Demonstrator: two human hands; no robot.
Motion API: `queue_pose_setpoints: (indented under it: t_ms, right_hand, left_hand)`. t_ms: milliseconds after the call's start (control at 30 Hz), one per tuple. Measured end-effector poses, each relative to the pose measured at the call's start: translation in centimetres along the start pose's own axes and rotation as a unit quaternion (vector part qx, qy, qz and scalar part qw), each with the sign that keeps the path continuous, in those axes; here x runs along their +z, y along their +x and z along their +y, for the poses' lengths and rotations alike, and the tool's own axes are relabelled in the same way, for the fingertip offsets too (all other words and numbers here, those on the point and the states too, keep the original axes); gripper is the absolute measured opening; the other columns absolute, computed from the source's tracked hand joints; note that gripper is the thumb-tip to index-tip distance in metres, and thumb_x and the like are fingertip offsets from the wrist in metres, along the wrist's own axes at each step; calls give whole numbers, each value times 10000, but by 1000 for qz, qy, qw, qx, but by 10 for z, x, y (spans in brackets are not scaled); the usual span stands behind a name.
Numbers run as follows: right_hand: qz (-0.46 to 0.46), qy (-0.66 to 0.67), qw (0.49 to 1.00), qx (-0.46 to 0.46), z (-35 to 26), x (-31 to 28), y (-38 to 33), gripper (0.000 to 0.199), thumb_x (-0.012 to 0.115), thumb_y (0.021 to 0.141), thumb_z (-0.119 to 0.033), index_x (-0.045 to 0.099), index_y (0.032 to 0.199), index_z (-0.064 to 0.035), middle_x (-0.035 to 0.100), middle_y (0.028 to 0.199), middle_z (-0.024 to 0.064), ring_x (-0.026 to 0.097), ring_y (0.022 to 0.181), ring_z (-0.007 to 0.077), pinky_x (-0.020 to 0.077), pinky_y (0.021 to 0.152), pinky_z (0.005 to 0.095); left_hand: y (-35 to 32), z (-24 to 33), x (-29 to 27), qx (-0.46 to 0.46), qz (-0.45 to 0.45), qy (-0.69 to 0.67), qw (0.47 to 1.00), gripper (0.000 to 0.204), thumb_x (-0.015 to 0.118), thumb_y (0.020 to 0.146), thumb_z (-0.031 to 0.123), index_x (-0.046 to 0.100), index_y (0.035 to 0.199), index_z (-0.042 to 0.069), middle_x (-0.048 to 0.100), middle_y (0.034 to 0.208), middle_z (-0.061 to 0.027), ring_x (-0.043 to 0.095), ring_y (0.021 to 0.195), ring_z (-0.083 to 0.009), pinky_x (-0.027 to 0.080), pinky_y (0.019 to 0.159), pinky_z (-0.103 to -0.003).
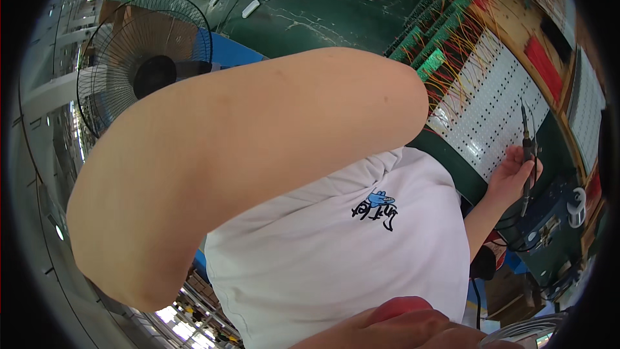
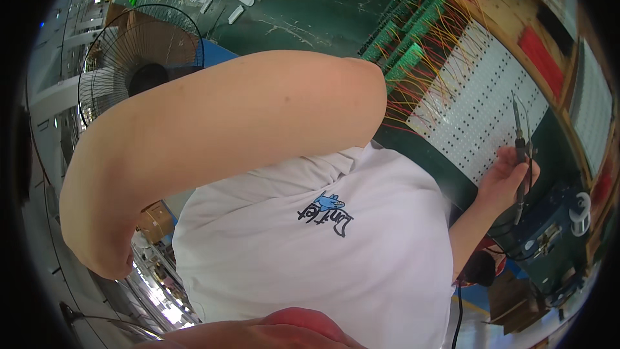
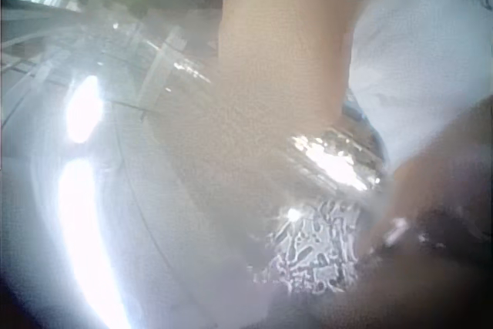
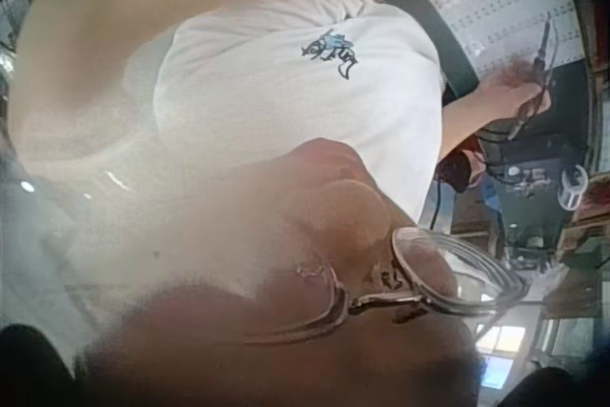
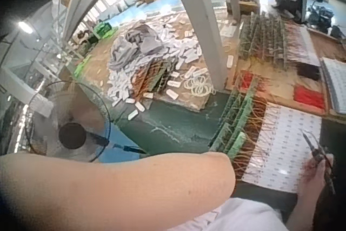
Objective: The person arranges wired circuit boards onto an LED panel and solders the wires to the board using a soldering iron.
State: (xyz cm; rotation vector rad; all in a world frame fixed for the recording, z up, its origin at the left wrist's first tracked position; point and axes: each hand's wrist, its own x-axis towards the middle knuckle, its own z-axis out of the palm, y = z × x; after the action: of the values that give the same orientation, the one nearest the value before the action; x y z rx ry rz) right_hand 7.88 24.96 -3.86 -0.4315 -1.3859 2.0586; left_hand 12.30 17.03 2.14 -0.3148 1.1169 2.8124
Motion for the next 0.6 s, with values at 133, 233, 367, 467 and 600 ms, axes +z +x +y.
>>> queue_pose_setpoints:
  t_ms: [133,233,367,467,600]
  right_hand:
    - [114,-118,982,-98,-49,-19,-54,295,650,999,-319,528,1124,-81,678,833,107,645,683,214,532,697,338]
    - [3,-8,992,-127,-78,3,-58,277,622,1018,-292,516,1150,-72,695,887,126,665,697,230,544,668,341]
    - [100,-46,992,-64,-102,88,-71,240,575,1030,-114,461,1233,-56,710,940,167,714,809,276,586,735,374]
    - [-32,0,994,-101,-102,118,-74,412,620,991,-100,415,1347,-66,659,1209,237,667,1120,369,538,980,494]
    - [-85,28,993,-80,-110,136,-81,654,711,905,-54,320,1428,-76,592,1332,283,569,1291,395,442,1111,513]
  left_hand:
    - [-51,36,-33,-115,-111,43,986,81,586,1010,145,593,1028,66,708,849,-96,664,712,-170,528,626,-318]
    - [-60,68,-47,-126,-141,68,980,88,588,1008,152,594,1024,65,705,847,-95,660,709,-170,524,625,-318]
    - [-70,101,-61,-159,-189,94,964,97,589,1006,160,595,1017,63,702,844,-94,654,706,-170,519,622,-318]
    - [-79,122,-64,-182,-218,103,953,105,591,1005,166,596,1013,62,699,842,-93,650,704,-169,515,621,-317]
    - [-76,155,-68,-211,-255,120,936,115,592,1003,175,597,1007,60,696,838,-92,644,701,-169,509,619,-317]
